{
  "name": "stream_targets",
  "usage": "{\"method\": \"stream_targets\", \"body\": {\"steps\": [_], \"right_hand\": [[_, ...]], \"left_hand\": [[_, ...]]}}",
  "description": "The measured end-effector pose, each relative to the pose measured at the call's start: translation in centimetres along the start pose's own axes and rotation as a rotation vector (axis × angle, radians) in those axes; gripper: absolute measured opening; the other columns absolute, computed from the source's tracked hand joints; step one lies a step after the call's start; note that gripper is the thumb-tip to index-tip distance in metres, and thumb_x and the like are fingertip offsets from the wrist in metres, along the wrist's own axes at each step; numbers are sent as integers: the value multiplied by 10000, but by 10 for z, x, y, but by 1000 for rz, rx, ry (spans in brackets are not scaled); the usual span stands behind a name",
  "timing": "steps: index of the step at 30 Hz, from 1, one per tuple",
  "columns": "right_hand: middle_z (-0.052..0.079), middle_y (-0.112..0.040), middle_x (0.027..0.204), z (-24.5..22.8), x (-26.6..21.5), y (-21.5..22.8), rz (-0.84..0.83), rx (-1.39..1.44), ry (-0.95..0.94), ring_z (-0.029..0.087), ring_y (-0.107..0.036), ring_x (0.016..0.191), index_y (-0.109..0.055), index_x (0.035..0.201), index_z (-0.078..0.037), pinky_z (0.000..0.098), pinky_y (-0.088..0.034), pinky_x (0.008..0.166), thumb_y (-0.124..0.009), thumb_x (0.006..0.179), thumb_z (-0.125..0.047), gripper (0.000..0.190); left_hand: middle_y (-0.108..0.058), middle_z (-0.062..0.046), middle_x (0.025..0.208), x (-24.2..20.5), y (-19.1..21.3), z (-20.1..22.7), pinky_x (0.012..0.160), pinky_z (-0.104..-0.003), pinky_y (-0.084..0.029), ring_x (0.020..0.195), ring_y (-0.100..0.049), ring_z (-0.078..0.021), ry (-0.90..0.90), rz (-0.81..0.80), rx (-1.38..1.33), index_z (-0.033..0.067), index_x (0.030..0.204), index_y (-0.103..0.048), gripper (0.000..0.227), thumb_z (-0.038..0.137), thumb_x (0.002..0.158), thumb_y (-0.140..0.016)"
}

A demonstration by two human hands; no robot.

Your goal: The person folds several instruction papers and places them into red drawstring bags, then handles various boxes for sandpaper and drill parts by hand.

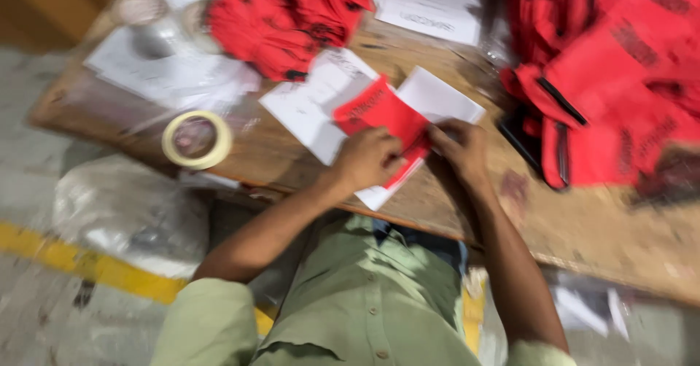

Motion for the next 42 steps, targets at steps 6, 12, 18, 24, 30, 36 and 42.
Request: {"method": "stream_targets", "body": {"steps": [6,12,18,24,30,36,42], "right_hand": [[90,-733,884,-10,-10,3,45,-13,-77,141,-649,784,-740,1049,60,269,-519,717,-710,981,-217,287],[57,-696,828,2,-5,3,41,-53,-24,101,-589,720,-748,1061,57,248,-463,657,-705,1013,-171,237],[35,-702,863,-9,-9,-1,30,-10,-7,78,-574,722,-744,1089,47,227,-447,654,-703,1028,-160,220],[67,-698,879,4,-6,6,50,-114,-18,116,-586,765,-745,1103,59,259,-455,699,-716,1040,-193,261],[92,-742,988,-35,-14,-8,47,-33,-121,159,-681,893,-723,1109,40,278,-532,818,-659,992,-224,295],[40,-726,865,-15,-6,0,41,25,-6,99,-622,770,-741,1027,36,262,-493,704,-671,1014,-169,217],[21,-717,830,-43,-16,1,204,-19,-104,74,-587,651,-750,1045,23,230,-472,587,-717,981,-160,197]], "left_hand": [[-651,-102,985,-14,-23,-6,746,-468,-565,978,-641,-333,-140,-7,59,132,985,-721,281,329,789,-760],[-641,-100,1017,-16,-19,0,745,-446,-568,1040,-642,-312,-215,-17,176,103,1007,-692,229,281,866,-724],[-633,-96,953,-20,-4,4,634,-430,-559,952,-639,-295,-364,20,137,98,1051,-675,253,203,821,-676],[-691,-2,914,-7,-44,-21,686,-382,-581,917,-723,-196,-266,-43,50,138,952,-666,74,188,912,-629],[-675,-84,921,-21,-24,-12,603,-433,-558,821,-694,-286,-398,6,316,81,958,-684,138,127,838,-633],[-690,-76,982,-25,18,18,700,-424,-564,908,-706,-291,-253,81,-21,84,932,-678,101,143,852,-699],[-690,-136,913,10,16,30,653,-506,-547,766,-688,-380,50,68,-8,45,999,-694,402,329,747,-825]]}}
Point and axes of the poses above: each hand's wrist, its own x-axis towards the middle knuckle, its own y-axis out of the back of the hand, z = x × y, the point moved 2 cm from there along x, towards the middle knuckle
